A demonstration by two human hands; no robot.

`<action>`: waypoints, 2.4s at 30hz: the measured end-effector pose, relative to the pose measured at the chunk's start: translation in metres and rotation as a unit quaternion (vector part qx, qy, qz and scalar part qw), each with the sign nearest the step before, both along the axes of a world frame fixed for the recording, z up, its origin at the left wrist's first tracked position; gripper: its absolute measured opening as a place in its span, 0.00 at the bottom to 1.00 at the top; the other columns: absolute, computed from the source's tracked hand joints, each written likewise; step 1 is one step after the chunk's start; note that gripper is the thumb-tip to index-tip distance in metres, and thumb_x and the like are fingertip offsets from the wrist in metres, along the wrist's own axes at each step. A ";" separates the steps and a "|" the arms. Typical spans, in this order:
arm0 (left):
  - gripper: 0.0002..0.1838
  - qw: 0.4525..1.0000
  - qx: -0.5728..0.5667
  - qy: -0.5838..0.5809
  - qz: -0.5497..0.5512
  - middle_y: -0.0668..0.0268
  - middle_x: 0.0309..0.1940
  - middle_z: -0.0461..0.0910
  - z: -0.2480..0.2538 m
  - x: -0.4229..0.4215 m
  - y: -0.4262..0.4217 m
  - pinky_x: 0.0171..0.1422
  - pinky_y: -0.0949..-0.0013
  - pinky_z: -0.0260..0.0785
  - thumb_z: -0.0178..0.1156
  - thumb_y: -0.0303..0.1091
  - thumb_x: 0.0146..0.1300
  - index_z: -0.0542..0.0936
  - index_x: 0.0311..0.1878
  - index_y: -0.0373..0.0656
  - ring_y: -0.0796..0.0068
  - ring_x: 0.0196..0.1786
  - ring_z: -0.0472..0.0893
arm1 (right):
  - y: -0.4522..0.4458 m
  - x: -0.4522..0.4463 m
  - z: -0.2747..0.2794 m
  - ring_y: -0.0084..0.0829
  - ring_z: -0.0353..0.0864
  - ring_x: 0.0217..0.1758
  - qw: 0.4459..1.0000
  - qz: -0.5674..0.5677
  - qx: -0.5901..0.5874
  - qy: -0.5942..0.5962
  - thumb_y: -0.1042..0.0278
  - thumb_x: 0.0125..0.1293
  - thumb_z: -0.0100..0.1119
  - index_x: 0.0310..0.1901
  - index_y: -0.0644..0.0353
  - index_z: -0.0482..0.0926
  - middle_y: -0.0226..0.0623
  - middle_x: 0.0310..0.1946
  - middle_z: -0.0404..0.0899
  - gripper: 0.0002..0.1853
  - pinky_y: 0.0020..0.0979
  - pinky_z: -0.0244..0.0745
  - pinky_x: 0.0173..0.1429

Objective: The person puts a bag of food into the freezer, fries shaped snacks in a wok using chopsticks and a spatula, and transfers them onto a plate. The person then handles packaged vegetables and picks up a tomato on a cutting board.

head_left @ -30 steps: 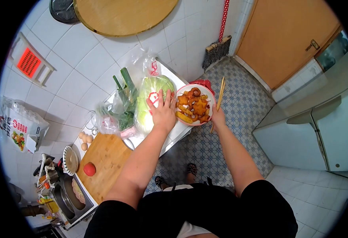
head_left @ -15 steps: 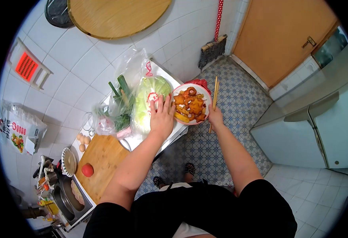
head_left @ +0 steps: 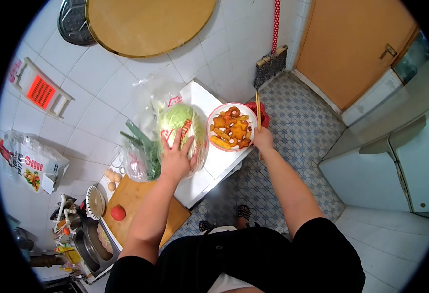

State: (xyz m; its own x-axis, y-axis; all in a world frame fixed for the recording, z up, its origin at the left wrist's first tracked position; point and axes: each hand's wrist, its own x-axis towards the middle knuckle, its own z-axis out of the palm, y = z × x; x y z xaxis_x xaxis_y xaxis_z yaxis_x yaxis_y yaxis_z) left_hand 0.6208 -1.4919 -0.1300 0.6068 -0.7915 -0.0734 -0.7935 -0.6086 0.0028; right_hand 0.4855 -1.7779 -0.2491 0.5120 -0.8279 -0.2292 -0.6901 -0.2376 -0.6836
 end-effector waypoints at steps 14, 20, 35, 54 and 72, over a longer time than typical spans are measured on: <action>0.32 0.986 -0.169 0.012 0.008 0.43 0.67 0.61 -0.004 -0.005 0.053 0.77 0.37 0.43 0.65 0.47 0.54 0.74 0.64 0.52 0.37 0.73 0.53 | -0.008 0.130 -0.017 0.34 0.82 0.17 0.993 0.063 0.100 -0.013 0.63 0.73 0.47 0.40 0.71 0.78 0.44 0.20 0.80 0.16 0.33 0.80 0.24; 0.34 0.986 -0.165 0.021 0.018 0.46 0.72 0.56 -0.009 -0.003 0.056 0.76 0.37 0.47 0.66 0.48 0.51 0.74 0.64 0.57 0.26 0.71 0.51 | -0.005 0.166 -0.014 0.37 0.82 0.19 0.989 0.059 0.136 -0.009 0.61 0.73 0.48 0.40 0.72 0.79 0.47 0.22 0.81 0.18 0.36 0.78 0.27; 0.30 0.982 -0.159 0.012 -0.098 0.60 0.68 0.63 -0.002 -0.029 0.081 0.70 0.30 0.53 0.64 0.54 0.54 0.75 0.63 0.68 0.27 0.71 0.52 | 0.091 0.134 0.075 0.26 0.80 0.48 0.935 0.211 0.226 -0.172 0.53 0.73 0.51 0.56 0.62 0.80 0.39 0.45 0.84 0.22 0.26 0.71 0.55; 0.58 0.652 -0.403 0.598 0.233 0.51 0.70 0.57 -0.030 -0.069 0.101 0.73 0.62 0.58 0.75 0.30 0.49 0.45 0.76 0.42 0.58 0.71 0.62 | 0.122 -0.077 0.062 0.30 0.77 0.55 0.803 -0.142 0.488 -0.312 0.51 0.74 0.48 0.57 0.66 0.75 0.40 0.52 0.78 0.24 0.32 0.73 0.59; 0.25 0.271 -0.168 0.936 0.151 0.64 0.62 0.73 -0.053 -0.154 0.224 0.64 0.58 0.70 0.48 0.48 0.71 0.67 0.67 0.46 0.63 0.63 0.74 | 0.348 -0.221 0.306 0.43 0.80 0.41 0.962 0.146 -0.211 -0.096 0.55 0.54 0.67 0.49 0.56 0.81 0.40 0.36 0.77 0.22 0.36 0.76 0.46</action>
